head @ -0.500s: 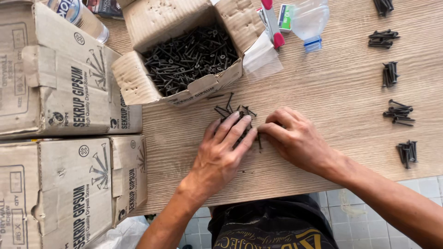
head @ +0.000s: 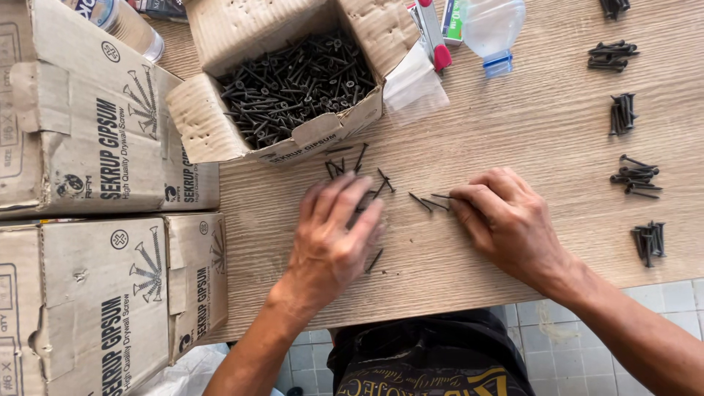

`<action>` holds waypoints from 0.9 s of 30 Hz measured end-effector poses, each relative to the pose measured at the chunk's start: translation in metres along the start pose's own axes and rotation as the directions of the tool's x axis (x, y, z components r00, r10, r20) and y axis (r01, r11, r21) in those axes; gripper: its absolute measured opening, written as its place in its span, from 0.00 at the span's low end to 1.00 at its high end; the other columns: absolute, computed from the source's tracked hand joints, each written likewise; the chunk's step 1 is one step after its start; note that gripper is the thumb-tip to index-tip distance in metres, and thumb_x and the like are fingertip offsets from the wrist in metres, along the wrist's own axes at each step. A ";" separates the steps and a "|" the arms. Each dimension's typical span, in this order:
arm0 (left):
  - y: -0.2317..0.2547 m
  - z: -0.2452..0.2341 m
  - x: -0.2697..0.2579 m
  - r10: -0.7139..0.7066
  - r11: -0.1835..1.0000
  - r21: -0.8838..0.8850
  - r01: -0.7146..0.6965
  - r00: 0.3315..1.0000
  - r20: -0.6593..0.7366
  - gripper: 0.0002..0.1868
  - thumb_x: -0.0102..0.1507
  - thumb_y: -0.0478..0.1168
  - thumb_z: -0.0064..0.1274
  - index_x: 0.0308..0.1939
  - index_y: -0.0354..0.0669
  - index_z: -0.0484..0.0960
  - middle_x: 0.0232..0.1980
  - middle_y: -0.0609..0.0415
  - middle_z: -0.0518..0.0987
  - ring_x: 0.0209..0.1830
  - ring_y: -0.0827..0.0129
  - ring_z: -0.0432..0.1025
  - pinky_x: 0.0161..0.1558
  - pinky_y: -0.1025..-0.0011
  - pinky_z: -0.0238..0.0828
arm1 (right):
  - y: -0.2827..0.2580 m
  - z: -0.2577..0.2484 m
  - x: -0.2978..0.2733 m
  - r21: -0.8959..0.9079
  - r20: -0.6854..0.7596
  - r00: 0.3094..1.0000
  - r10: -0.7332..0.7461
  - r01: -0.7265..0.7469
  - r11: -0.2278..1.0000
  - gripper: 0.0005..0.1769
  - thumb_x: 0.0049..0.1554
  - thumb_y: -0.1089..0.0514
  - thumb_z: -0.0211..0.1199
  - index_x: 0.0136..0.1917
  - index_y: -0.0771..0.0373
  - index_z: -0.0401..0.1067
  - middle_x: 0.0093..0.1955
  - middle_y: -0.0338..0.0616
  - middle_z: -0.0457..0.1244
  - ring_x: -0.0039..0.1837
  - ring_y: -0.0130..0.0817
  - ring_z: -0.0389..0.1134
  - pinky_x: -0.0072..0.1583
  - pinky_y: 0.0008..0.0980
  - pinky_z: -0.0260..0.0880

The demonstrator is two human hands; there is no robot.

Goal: The person sorts black drywall screws from a cardboard box onto a wooden table, arranging them into small piles. The person repeatedly picks up screws, separates them, and places them in organized groups on the table surface.

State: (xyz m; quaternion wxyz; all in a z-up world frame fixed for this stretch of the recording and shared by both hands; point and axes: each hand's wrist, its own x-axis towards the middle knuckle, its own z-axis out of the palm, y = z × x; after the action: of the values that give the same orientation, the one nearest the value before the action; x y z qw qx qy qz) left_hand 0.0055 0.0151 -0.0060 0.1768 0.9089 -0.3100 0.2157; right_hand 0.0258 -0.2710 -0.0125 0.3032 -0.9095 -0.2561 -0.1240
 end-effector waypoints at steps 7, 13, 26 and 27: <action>0.022 0.023 0.036 0.082 0.997 -0.011 -0.082 0.997 0.001 0.08 0.68 0.39 0.60 0.50 0.41 0.84 0.57 0.44 0.79 0.64 0.49 0.74 0.66 0.45 0.66 | -0.020 -0.002 0.006 0.001 0.032 0.999 -0.013 0.013 1.000 0.11 0.62 0.56 0.69 0.57 0.61 0.80 0.46 0.49 0.64 0.49 0.51 0.70 0.52 0.50 0.74; 0.023 0.017 0.038 0.075 0.995 -0.064 -0.073 0.997 0.036 0.03 0.66 0.33 0.60 0.40 0.42 0.81 0.48 0.48 0.75 0.56 0.54 0.73 0.64 0.47 0.65 | -0.011 -0.001 -0.001 -0.071 -0.012 1.000 0.023 -0.023 0.997 0.06 0.62 0.62 0.69 0.53 0.61 0.80 0.44 0.47 0.64 0.48 0.47 0.70 0.52 0.44 0.75; 0.032 0.037 0.040 0.111 0.974 -0.191 -0.123 0.991 -0.074 0.03 0.71 0.33 0.52 0.45 0.42 0.81 0.39 0.51 0.75 0.46 0.58 0.74 0.57 0.57 0.70 | -0.021 -0.001 -0.001 0.049 0.073 0.997 -0.025 0.021 0.999 0.11 0.58 0.60 0.70 0.55 0.60 0.79 0.46 0.46 0.63 0.48 0.47 0.69 0.51 0.47 0.74; 0.031 0.036 0.040 0.106 0.974 -0.193 -0.121 0.991 -0.085 0.04 0.72 0.34 0.51 0.48 0.43 0.82 0.39 0.53 0.76 0.45 0.60 0.75 0.57 0.59 0.70 | -0.020 0.000 -0.002 0.022 0.061 0.998 -0.032 0.030 0.999 0.09 0.58 0.61 0.70 0.54 0.59 0.80 0.46 0.45 0.63 0.47 0.46 0.69 0.51 0.45 0.74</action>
State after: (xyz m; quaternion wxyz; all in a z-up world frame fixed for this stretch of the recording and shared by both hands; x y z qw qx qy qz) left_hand 0.0248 -0.0437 -0.0104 0.2647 0.8591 -0.3746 0.2271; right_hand 0.0129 -0.2582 -0.0035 0.3030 -0.9054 -0.2807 -0.0980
